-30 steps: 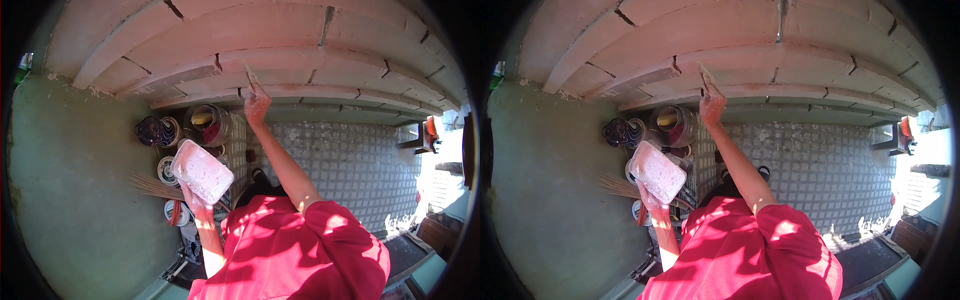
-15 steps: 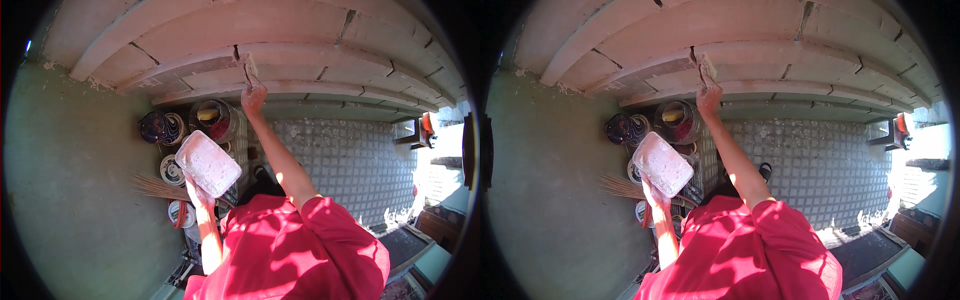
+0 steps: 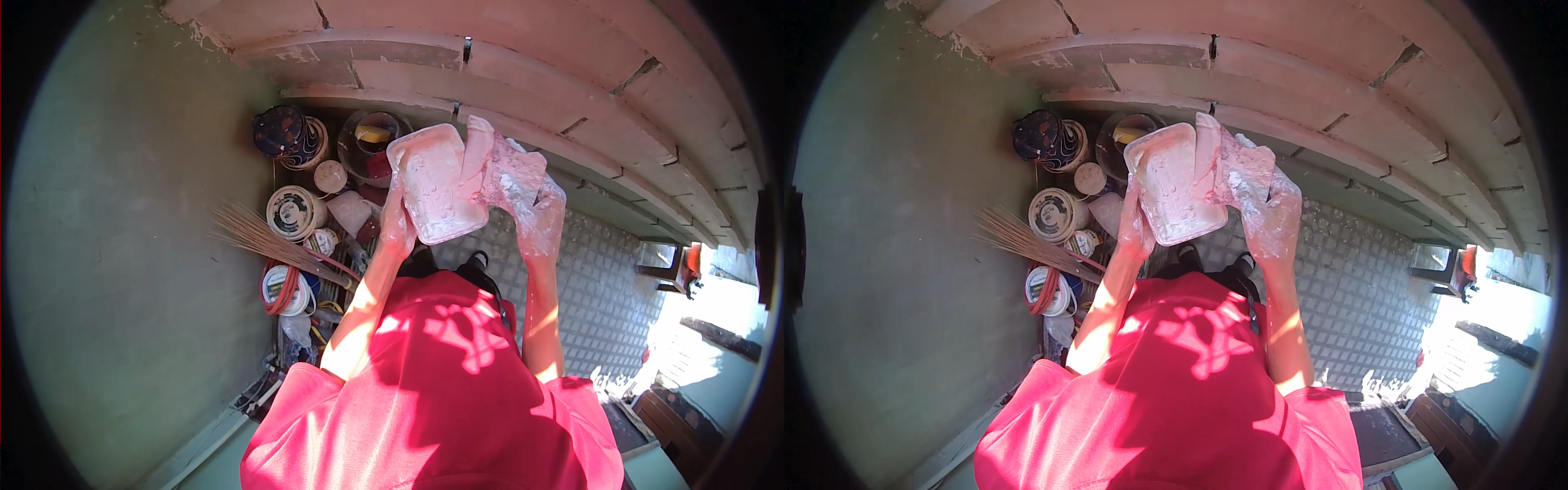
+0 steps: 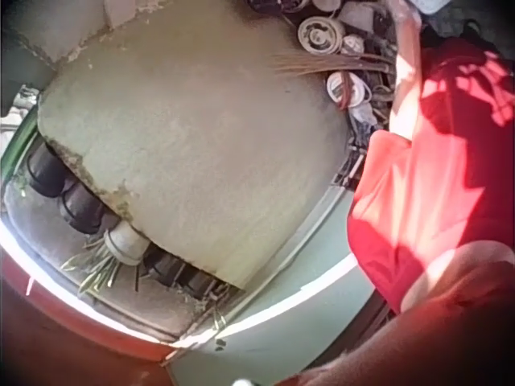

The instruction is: Plastering or filling cracks in a wall using a white paste and a cloth.

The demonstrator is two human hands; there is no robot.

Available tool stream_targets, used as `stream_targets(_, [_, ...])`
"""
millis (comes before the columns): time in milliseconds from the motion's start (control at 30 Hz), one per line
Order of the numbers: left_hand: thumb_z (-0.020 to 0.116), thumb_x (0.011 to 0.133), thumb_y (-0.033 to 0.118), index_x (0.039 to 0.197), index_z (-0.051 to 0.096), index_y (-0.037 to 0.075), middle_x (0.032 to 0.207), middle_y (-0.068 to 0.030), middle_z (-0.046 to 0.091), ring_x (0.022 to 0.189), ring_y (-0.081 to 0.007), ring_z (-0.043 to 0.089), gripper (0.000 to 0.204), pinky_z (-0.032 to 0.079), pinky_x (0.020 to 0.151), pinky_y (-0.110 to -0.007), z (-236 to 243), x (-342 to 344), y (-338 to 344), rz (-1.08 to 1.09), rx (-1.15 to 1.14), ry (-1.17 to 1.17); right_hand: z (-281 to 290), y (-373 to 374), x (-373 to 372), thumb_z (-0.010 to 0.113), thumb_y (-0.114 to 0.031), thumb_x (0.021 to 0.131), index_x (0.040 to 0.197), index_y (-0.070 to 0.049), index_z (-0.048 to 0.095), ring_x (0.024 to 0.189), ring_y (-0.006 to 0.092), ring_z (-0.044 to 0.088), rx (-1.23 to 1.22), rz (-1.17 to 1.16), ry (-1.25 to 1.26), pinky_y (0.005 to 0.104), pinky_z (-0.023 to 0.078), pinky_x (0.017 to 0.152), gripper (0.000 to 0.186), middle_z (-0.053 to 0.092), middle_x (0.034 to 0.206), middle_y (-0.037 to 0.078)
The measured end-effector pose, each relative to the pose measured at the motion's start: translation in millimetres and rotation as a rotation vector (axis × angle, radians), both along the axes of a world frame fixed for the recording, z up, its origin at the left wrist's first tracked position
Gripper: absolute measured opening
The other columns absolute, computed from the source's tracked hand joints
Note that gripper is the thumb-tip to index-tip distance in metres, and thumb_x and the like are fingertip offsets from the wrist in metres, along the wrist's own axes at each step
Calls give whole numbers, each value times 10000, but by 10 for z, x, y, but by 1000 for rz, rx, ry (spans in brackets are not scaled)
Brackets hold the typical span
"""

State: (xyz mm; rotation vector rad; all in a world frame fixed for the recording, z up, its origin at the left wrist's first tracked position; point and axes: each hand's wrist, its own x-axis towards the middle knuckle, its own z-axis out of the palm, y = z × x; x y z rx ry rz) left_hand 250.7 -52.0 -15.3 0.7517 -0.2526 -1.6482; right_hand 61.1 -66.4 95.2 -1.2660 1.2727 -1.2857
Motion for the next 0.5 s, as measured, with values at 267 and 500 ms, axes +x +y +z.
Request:
stream_targets(267, [371,973,365,1335,370,51,1286,-80,491,1167,-198,488,479,388,1001,-356,-143,-300,-30,-74,16,-76,-317,-102,-24,527,-30,634,850,96,583,807,471,547,-71,60,469,442,459,655,256,566,779,311])
stream_targets(500, [374,966,239,1371,306,54,1316,-78,447,1196,-184,453,451,355,1023,-331,-118,-397,-72,-111,5,-128,-595,-139,-72,524,-25,621,734,111,574,746,469,559,-110,-4,601,487,442,637,184,548,710,312])
